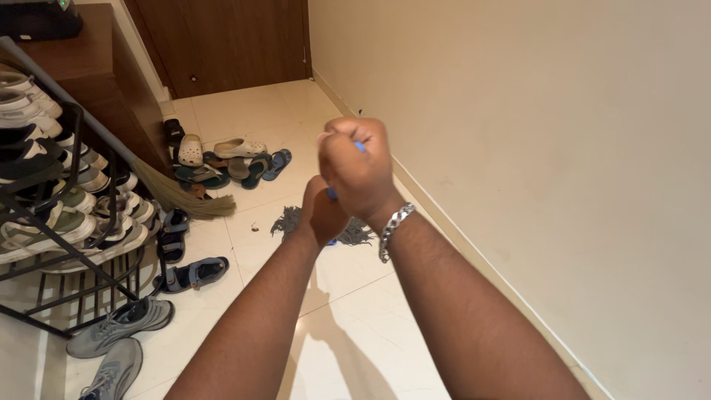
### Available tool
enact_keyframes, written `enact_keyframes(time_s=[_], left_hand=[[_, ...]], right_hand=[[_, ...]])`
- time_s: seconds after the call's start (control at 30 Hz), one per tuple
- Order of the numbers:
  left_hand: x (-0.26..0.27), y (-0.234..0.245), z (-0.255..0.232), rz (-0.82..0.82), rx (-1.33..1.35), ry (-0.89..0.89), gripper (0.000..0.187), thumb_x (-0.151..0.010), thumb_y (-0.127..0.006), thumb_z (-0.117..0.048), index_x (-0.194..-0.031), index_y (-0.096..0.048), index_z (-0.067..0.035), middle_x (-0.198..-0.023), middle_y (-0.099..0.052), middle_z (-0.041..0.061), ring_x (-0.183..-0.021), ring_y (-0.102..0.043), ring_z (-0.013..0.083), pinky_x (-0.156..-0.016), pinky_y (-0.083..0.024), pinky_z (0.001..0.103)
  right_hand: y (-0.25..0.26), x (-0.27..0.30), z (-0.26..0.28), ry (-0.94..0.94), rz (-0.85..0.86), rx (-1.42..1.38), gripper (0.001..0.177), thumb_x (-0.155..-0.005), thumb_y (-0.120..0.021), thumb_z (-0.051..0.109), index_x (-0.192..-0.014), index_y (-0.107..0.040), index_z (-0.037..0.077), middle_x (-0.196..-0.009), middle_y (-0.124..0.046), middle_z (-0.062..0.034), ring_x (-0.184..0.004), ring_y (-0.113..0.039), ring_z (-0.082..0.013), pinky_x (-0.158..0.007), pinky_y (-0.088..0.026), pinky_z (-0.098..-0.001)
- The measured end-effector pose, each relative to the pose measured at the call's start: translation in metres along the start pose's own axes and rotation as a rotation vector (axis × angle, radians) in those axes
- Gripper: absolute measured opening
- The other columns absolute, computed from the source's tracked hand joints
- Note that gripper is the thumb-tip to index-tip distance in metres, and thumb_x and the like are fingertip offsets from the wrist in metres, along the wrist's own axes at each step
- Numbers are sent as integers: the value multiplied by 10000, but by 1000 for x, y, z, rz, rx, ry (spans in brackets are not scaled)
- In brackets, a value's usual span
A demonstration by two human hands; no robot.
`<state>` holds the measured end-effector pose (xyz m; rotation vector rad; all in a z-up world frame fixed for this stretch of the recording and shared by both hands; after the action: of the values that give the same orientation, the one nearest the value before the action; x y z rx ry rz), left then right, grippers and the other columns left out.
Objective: The person holds a mop with both hands and moves the mop head back and forth across a tiled floor to clean the area near a doorway and shoe rack.
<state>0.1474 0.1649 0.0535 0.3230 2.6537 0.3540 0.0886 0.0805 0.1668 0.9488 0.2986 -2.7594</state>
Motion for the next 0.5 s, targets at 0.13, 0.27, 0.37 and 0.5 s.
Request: enact_keyframes(time_s=[0.13,0.27,0.37,0.5], left_hand=[[5,6,16,-70,35,-191,239,-926,-671,-230,-1013,-608,-16,-920,-671,66,-891,-654,140,-703,-534,309],[6,7,39,-137,104,-327,331,-950,-685,-274,-1147,-578,-30,-1069,-655,67,-1022,-647,149,-822,-548,324],[9,1,59,-181,180,-359,339,-1008,-627,-355,-1135,-572,-46,-1073,-646,44,-1024,-646,129,-846,-547,311],[5,-6,79,-106,571,-340,373,-999,-602,-423,-993,-544,-55,-921,-628,21,-843,-636,97,-709,-555,291]], right_hand=[[-14,4,-14,-8,3,35,368,-932,-523,61,-604,-359,97,-566,-408,51,-533,-334,-29,-460,-285,-263],[-21,11,-28,27,31,92,370,-914,-528,54,-605,-328,99,-568,-385,60,-545,-316,-31,-473,-285,-270],[-20,19,-43,37,17,122,367,-902,-523,49,-603,-316,96,-565,-372,59,-548,-301,-32,-476,-265,-271],[-14,32,-65,25,38,153,338,-883,-508,46,-595,-335,87,-559,-402,49,-547,-310,-35,-480,-285,-276]])
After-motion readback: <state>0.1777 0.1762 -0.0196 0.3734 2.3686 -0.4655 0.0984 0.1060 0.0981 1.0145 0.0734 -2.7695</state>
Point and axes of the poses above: each hand's wrist, its own x-axis away from the middle knuckle, its own y-axis out of the back of the hand, z = x × y, the point moved 1 cm from there along -x, towards the middle knuckle
